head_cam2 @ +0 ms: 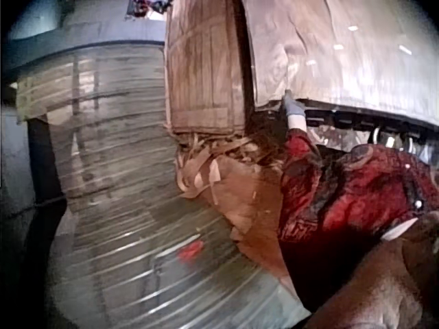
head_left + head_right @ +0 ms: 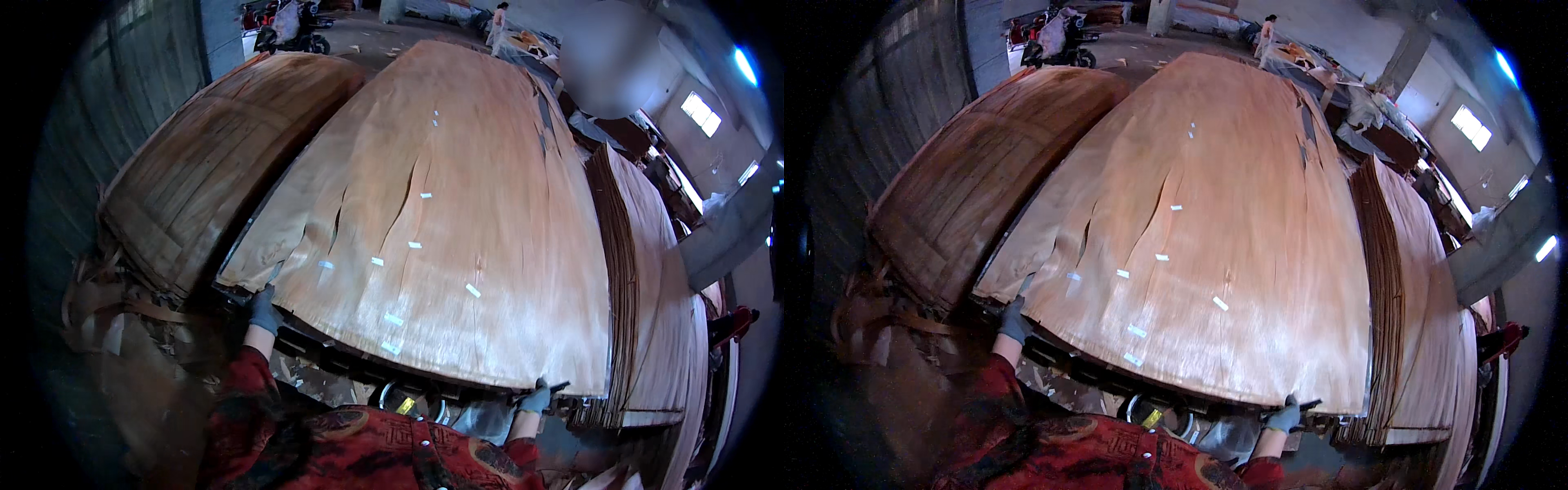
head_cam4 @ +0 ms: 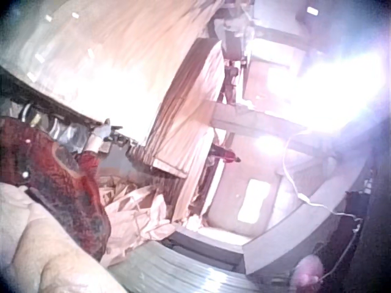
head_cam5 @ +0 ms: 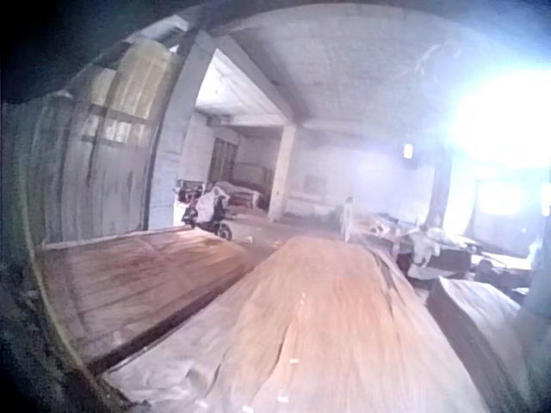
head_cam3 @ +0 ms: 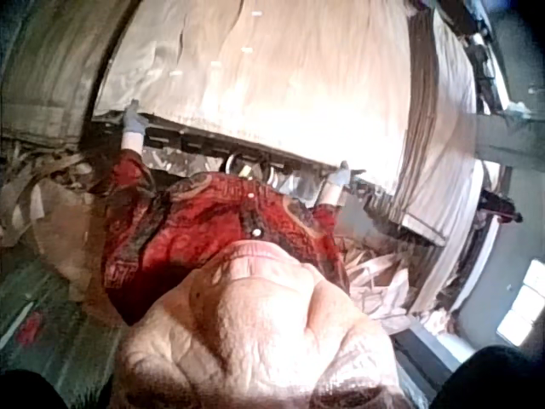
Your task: The person applies a large sheet of thin wood veneer to a curved wooden surface. They smooth the veneer with a wooden stick and then use a utility knife to trim the excess material along the edges. The person also applies small strips of tape to secure the veneer in place.
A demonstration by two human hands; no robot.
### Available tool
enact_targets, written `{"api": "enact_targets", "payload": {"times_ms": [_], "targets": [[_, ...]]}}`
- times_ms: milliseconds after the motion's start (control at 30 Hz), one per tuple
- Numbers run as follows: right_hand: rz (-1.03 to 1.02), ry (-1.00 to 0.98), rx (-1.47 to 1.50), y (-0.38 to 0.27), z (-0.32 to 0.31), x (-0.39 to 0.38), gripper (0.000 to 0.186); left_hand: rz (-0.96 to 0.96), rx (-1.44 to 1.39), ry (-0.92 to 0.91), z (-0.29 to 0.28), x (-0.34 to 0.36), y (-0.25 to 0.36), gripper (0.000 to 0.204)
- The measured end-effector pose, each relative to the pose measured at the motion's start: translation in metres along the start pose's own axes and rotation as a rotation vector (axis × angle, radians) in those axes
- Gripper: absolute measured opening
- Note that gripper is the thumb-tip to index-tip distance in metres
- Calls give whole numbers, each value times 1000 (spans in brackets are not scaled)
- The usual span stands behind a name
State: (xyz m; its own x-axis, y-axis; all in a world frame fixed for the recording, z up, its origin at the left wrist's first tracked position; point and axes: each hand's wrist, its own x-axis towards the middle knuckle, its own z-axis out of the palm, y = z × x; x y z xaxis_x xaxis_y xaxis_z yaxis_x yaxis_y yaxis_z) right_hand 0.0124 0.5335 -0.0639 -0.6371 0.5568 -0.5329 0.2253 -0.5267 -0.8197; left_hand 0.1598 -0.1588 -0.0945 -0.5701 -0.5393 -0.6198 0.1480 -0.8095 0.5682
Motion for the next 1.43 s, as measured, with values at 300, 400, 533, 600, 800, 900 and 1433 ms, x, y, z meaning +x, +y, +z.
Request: {"api": "enact_targets", "payload": {"times_ms": [300,400,533,600,800,900,1433], "targets": [[71,132,-102,-3,15,-24,15,180,42,53,-22,-16,10,39],[-1,263,-153,-3,15,-5,13,88,-44,5,13,-35,7,42],[-4,130,-152,0,13,-11,12,150,132,171,33,-28,4,45],[10,51,-104,3,7,-17,15,157,147,154,28,-28,3,44],[79,0,-67,5,-8,-10,27,157,48,65,3,-15,1,40],[31,-35,-85,5,-3,-4,26,154,173,75,27,-16,0,43],[96,-5,-106,15,-10,3,35,124,168,127,29,-7,12,57]]}}
